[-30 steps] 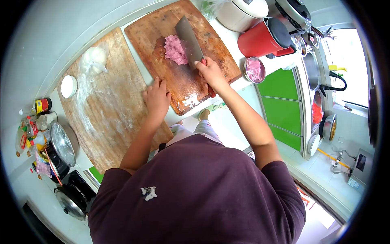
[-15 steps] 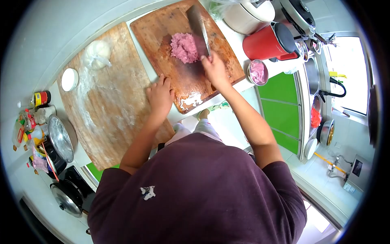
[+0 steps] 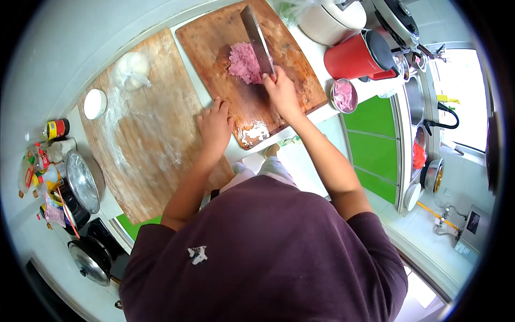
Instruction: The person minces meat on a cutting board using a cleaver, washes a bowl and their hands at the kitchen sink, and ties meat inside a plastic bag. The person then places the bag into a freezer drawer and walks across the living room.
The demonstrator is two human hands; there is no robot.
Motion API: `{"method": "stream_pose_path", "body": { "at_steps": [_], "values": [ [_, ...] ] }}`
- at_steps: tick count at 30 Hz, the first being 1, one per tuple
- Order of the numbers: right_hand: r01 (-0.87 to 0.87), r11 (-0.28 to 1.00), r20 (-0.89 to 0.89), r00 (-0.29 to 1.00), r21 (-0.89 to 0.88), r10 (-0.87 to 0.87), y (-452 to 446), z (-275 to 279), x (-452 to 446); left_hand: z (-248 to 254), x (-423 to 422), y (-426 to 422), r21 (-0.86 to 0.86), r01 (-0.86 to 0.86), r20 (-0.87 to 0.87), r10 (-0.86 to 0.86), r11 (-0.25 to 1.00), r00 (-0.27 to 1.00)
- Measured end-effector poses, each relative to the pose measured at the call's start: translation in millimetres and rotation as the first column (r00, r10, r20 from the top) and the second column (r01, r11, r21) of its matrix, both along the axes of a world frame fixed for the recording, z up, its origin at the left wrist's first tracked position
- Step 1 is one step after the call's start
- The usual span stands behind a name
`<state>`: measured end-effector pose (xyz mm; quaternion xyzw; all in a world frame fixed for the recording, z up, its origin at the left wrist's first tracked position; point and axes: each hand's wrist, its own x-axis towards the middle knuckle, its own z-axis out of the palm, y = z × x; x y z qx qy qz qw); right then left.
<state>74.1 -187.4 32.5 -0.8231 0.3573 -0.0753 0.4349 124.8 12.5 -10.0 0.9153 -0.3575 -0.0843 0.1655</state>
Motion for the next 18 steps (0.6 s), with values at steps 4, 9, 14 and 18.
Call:
{"method": "stream_pose_path", "body": {
  "at_steps": [4,9,14,18],
  "values": [
    [-0.05,0.998,-0.106,0.993,-0.026,0.047,-6.8,-3.4,0.5,-0.1,2.2,-3.6,-0.006,0.002,-0.004,-0.002,1.0,1.0],
    [-0.186,0.978,-0.199,0.966,-0.09,0.165,-5.1,-12.8,-1.0,-3.6,0.6,-0.1,-0.041,-0.01,-0.002,0.01,0.999,1.0],
    [-0.235,0.951,-0.191,0.962,-0.2,0.197,16.1,26.0,-21.3,-0.8,1.8,0.7,-0.028,-0.004,-0.033,0.003,1.0,0.999],
    [-0.442,0.813,-0.253,0.895,-0.379,0.368,42.2,4.2,-54.3,-4.6,1.9,1.1,-0.037,-0.008,-0.043,0.006,0.999,0.999]
  ]
}}
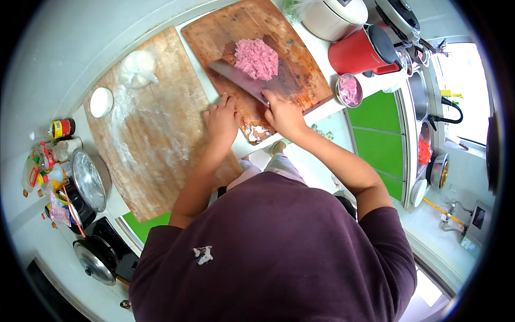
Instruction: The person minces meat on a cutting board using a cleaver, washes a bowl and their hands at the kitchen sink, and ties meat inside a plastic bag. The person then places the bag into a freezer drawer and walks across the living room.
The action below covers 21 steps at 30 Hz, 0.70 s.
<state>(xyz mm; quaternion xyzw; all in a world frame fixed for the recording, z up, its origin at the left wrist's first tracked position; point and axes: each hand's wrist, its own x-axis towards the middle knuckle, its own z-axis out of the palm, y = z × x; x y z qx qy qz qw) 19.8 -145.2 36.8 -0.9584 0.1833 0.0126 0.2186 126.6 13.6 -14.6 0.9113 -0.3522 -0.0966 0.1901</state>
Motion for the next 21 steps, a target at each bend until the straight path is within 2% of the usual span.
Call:
{"method": "stream_pose_path", "body": {
  "at_steps": [3,7,10,13,16,17,18,19,20,21],
  "values": [
    [-0.019,1.0,-0.187,0.982,-0.022,0.015,10.5,-13.6,-0.6,-0.5,1.0,0.9,-0.004,0.008,0.021,-0.008,1.0,1.0],
    [0.016,0.99,-0.103,0.994,-0.142,-0.031,17.2,-32.5,16.9,-2.9,-1.2,1.0,-0.017,-0.003,0.024,0.003,1.0,1.0],
    [0.114,0.981,-0.149,0.979,-0.156,-0.137,17.7,-29.6,47.7,-4.7,-0.1,1.7,-0.017,0.006,0.034,-0.006,1.0,0.999],
    [0.306,0.949,0.043,0.95,0.079,-0.309,14.3,-28.5,60.1,-3.6,-0.1,0.8,-0.007,0.004,0.031,-0.004,1.0,1.0],
    [0.362,0.91,0.383,0.826,0.203,-0.415,4.4,-41.2,58.1,-7.6,1.3,1.1,-0.004,0.003,0.037,-0.003,1.0,0.999],
    [0.345,0.73,0.195,0.817,0.59,-0.543,-4.3,-40.8,51.0,-8.7,1.3,1.4,-0.013,0.001,0.039,-0.001,1.0,0.999],
    [0.391,0.398,-0.05,0.763,0.83,-0.645,-8.6,-21.4,47.0,-9.5,0.4,1.6,-0.022,-0.003,0.04,0.004,1.0,0.999],
    [0.343,0.103,-0.197,0.731,0.934,-0.653,-7.9,4.5,40.0,-9.7,-0.6,1.4,-0.022,-0.011,0.048,0.012,1.0,0.999],
    [0.33,-0.006,-0.259,0.729,0.944,-0.634,-13.8,13.1,35.4,-9.6,-1.6,1.3,-0.022,-0.019,0.055,0.02,1.0,0.998],
    [0.318,-0.025,-0.268,0.754,0.948,-0.599,-23.8,16.0,30.4,-9.5,-2.3,1.1,-0.022,-0.025,0.063,0.026,0.999,0.998]
  ]
}}
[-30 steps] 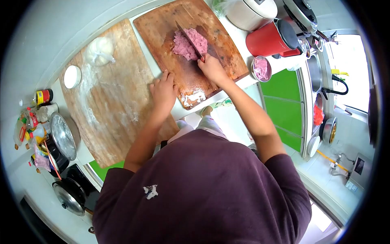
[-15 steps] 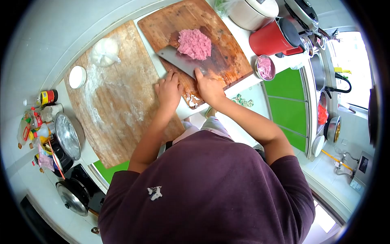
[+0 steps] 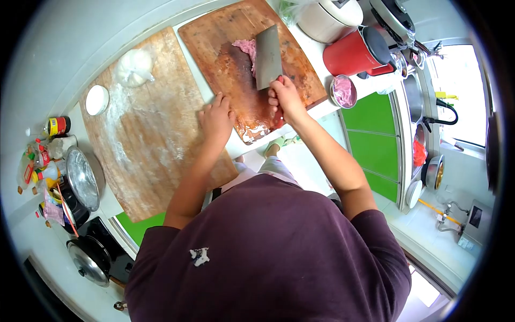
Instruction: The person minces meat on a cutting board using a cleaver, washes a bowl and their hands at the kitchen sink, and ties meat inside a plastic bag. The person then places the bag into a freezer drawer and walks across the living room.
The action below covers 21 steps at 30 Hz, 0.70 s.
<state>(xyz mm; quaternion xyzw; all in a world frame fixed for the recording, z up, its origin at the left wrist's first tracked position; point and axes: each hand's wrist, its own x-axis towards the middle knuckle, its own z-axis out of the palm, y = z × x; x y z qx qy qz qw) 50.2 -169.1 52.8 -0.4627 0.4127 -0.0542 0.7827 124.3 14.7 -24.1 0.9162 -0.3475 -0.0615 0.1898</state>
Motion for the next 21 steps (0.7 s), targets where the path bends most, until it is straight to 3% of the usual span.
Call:
{"method": "stream_pose_path", "body": {
  "at_steps": [2,3,4,6,7,10,14,15,18,20,21],
  "values": [
    [-0.064,0.99,-0.016,0.998,-0.124,0.063,-11.1,7.6,-8.2,0.4,1.2,0.0,0.003,0.004,0.006,-0.004,1.0,1.0],
    [-0.107,0.949,-0.061,0.994,-0.298,0.094,-12.0,22.3,-8.9,0.4,0.4,0.6,0.008,0.005,0.006,-0.005,1.0,1.0],
    [-0.162,0.707,-0.146,0.986,-0.688,0.083,-19.7,19.8,-7.4,0.1,-1.2,-0.1,-0.002,0.0,0.002,0.0,1.0,1.0],
    [-0.193,0.446,-0.211,0.977,-0.874,0.01,-21.9,-7.9,-4.1,1.6,-0.5,1.3,-0.011,0.007,0.008,-0.007,1.0,1.0],
    [-0.364,0.397,-0.347,0.931,-0.843,0.115,-37.2,-37.8,-4.6,3.1,-1.0,1.2,-0.006,0.008,-0.006,-0.009,1.0,1.0],
    [-0.535,0.427,-0.512,0.84,-0.729,0.178,-46.8,-21.1,2.2,4.8,3.4,-0.9,-0.002,0.024,-0.021,-0.024,1.0,0.999],
    [-0.298,0.471,-0.29,0.953,-0.83,0.092,-28.6,-18.5,-3.0,3.3,-0.2,0.8,-0.013,0.014,-0.016,-0.014,1.0,1.0],
    [-0.523,0.338,-0.49,0.852,-0.782,0.182,-34.4,-18.3,-0.9,4.8,-1.1,1.6,-0.014,0.015,-0.01,-0.015,1.0,1.0],
    [-0.593,0.399,-0.569,0.8,-0.699,0.19,-42.7,-3.0,1.6,3.0,0.8,-0.9,0.014,0.013,-0.004,-0.013,1.0,1.0],
    [-0.479,0.455,-0.45,0.875,-0.751,0.178,-35.3,-4.7,-4.6,-1.1,-2.5,0.8,-0.008,0.006,0.021,-0.006,1.0,1.0],
    [-0.464,0.415,-0.427,0.885,-0.783,0.184,-35.0,-9.8,-5.9,-1.0,-0.9,0.0,-0.022,0.003,0.041,-0.003,1.0,0.999]
  ]
}}
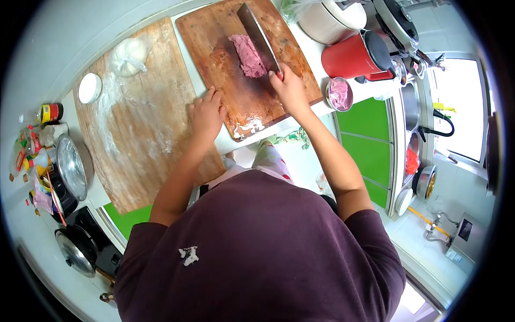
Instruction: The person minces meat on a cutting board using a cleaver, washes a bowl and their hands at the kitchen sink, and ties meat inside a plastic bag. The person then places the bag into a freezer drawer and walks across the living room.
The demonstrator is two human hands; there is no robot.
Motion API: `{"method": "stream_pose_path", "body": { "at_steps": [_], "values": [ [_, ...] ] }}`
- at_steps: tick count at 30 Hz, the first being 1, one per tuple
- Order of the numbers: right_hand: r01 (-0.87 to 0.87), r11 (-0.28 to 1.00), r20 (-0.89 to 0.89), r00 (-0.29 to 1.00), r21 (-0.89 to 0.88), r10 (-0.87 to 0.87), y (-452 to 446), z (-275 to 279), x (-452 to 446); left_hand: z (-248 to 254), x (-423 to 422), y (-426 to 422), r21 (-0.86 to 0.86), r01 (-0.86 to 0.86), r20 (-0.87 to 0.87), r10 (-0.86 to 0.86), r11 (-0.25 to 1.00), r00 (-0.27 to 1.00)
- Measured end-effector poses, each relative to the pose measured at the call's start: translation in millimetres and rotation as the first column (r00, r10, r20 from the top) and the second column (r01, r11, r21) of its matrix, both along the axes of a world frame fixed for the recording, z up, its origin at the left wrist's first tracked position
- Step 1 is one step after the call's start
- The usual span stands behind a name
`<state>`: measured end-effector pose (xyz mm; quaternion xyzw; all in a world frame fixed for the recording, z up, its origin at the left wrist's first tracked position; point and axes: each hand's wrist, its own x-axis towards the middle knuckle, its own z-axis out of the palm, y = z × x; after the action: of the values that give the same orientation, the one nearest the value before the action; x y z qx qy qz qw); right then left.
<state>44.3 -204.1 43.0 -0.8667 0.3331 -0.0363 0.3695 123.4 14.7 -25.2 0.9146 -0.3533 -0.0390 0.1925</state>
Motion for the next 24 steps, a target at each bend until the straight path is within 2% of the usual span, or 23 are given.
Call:
{"method": "stream_pose_path", "body": {
  "at_steps": [1,5,6,9,10,11,13,14,15,18,21,22,24],
  "values": [
    [-0.023,0.999,0.034,0.999,-0.035,0.025,0.8,-2.8,-3.2,1.3,-1.1,0.2,0.018,-0.001,-0.025,0.002,1.0,1.0],
    [-0.203,0.979,-0.131,0.972,-0.028,0.198,-23.0,4.9,-5.8,16.5,5.4,-6.6,0.058,-0.012,-0.075,0.016,0.998,0.997],
    [-0.175,0.984,-0.058,0.983,-0.035,0.173,-13.5,20.1,-7.8,17.0,2.1,-5.0,0.073,-0.013,-0.092,0.019,0.997,0.996],
    [-0.214,0.973,-0.04,0.977,-0.09,0.211,-14.1,4.7,-14.3,8.5,-1.0,-4.5,0.037,-0.043,-0.031,0.044,0.998,0.999],
    [-0.319,0.946,-0.212,0.93,-0.06,0.301,-26.0,-9.0,-10.5,7.5,-2.0,-4.6,0.042,-0.053,-0.034,0.055,0.998,0.998],
    [-0.338,0.94,-0.195,0.927,-0.056,0.321,-36.5,-18.2,-14.2,7.2,-2.1,-6.1,0.046,-0.064,-0.035,0.066,0.997,0.997],
    [-0.395,0.917,-0.167,0.909,-0.053,0.381,-44.0,6.5,-10.0,2.5,-1.9,-9.4,0.023,-0.104,-0.04,0.104,0.994,0.994],
    [-0.364,0.931,-0.13,0.922,0.039,0.366,-40.2,25.5,-13.1,-1.2,-3.3,-6.9,0.007,-0.114,-0.047,0.114,0.994,0.992],
    [-0.411,0.912,-0.14,0.903,-0.002,0.406,-45.7,20.7,-12.3,-1.8,-3.3,-10.2,-0.012,-0.122,-0.047,0.122,0.992,0.991],
    [-0.55,0.831,-0.185,0.828,-0.079,0.53,-66.2,-14.3,-12.8,14.8,-8.6,-24.9,0.113,-0.199,-0.031,0.204,0.973,0.978],
    [-0.486,0.843,-0.06,0.858,0.232,0.511,-96.1,-7.2,1.7,37.2,-15.4,-42.2,0.213,-0.307,-0.087,0.331,0.927,0.94],
    [-0.414,0.834,0.006,0.897,0.364,0.443,-98.4,17.0,7.5,37.8,-20.2,-44.4,0.202,-0.341,-0.07,0.361,0.918,0.93],
    [-0.361,0.764,0.024,0.91,0.535,0.413,-126.9,11.7,28.9,36.1,-27.2,-48.4,0.172,-0.404,-0.03,0.414,0.898,0.91]
  ]
}}
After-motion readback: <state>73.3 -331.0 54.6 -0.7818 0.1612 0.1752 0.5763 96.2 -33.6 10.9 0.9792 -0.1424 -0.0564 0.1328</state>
